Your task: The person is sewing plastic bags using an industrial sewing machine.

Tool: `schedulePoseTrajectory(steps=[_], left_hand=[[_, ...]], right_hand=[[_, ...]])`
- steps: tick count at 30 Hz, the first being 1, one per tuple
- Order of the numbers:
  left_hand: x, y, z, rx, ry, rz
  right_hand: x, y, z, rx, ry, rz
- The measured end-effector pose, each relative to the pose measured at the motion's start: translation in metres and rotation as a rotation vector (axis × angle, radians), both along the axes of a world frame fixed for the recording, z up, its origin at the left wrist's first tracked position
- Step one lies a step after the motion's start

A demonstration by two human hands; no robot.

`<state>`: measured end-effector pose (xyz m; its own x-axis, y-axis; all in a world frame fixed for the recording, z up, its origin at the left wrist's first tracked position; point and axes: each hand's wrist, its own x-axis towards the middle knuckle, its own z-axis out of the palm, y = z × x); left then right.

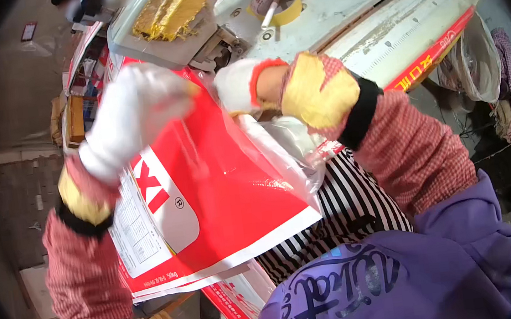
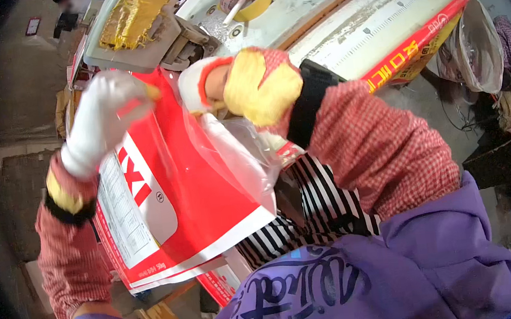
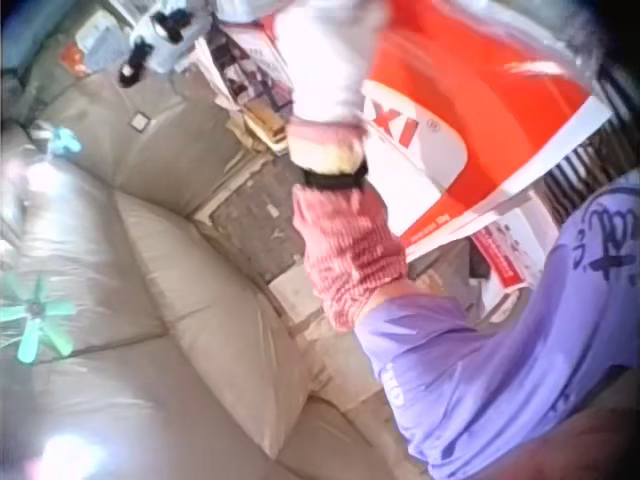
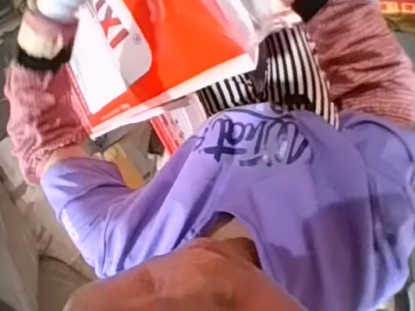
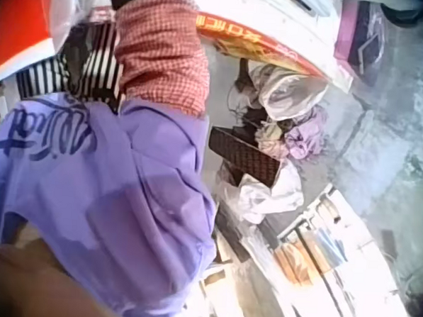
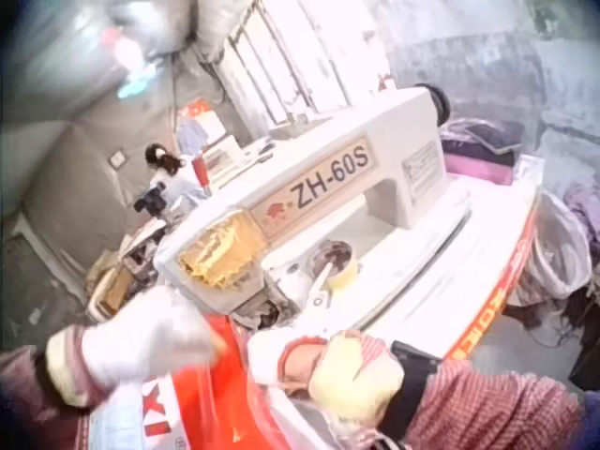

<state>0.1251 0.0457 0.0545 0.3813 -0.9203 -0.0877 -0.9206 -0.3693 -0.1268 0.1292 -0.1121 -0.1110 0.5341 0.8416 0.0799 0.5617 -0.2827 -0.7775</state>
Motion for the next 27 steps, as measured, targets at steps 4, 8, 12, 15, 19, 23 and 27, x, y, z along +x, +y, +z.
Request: schedulePoseTrajectory(steps=[4,8,12,15,19,23,27], left_hand=[[-0.075,-0.060,-0.011,0.067,0.257,-0.361],[-0.114,-0.099,-0.001,0.491,0.801,-0.041],[-0.108,-0.084,0.044,0.305,0.965,0.259],[-0.099,-0.079,0.057,0.180,1.020,0.828],[-0.135,-0.074,0.066,1.358,0.475,0.487],[-0.198,-0.053,0.082,1.101,0.205,0.007],[-0.246,-0.067,0.024,0.878,0.332,-0.260]], right_hand=[[0.000,-0.018,0.017,-0.271,-0.205,-0.239],[0.013,-0.004,0.008,-0.331,-0.405,-0.113],[0.026,0.009,-0.027,-0.296,-0.648,-0.091],[0.028,0.020,-0.033,-0.269,-0.548,-0.244],[0.006,0.015,-0.006,-0.356,-0.434,-0.240],[-0.070,-0.026,-0.004,-0.160,-0.686,-0.678],[-0.133,-0.015,-0.005,0.278,-0.588,-0.726]])
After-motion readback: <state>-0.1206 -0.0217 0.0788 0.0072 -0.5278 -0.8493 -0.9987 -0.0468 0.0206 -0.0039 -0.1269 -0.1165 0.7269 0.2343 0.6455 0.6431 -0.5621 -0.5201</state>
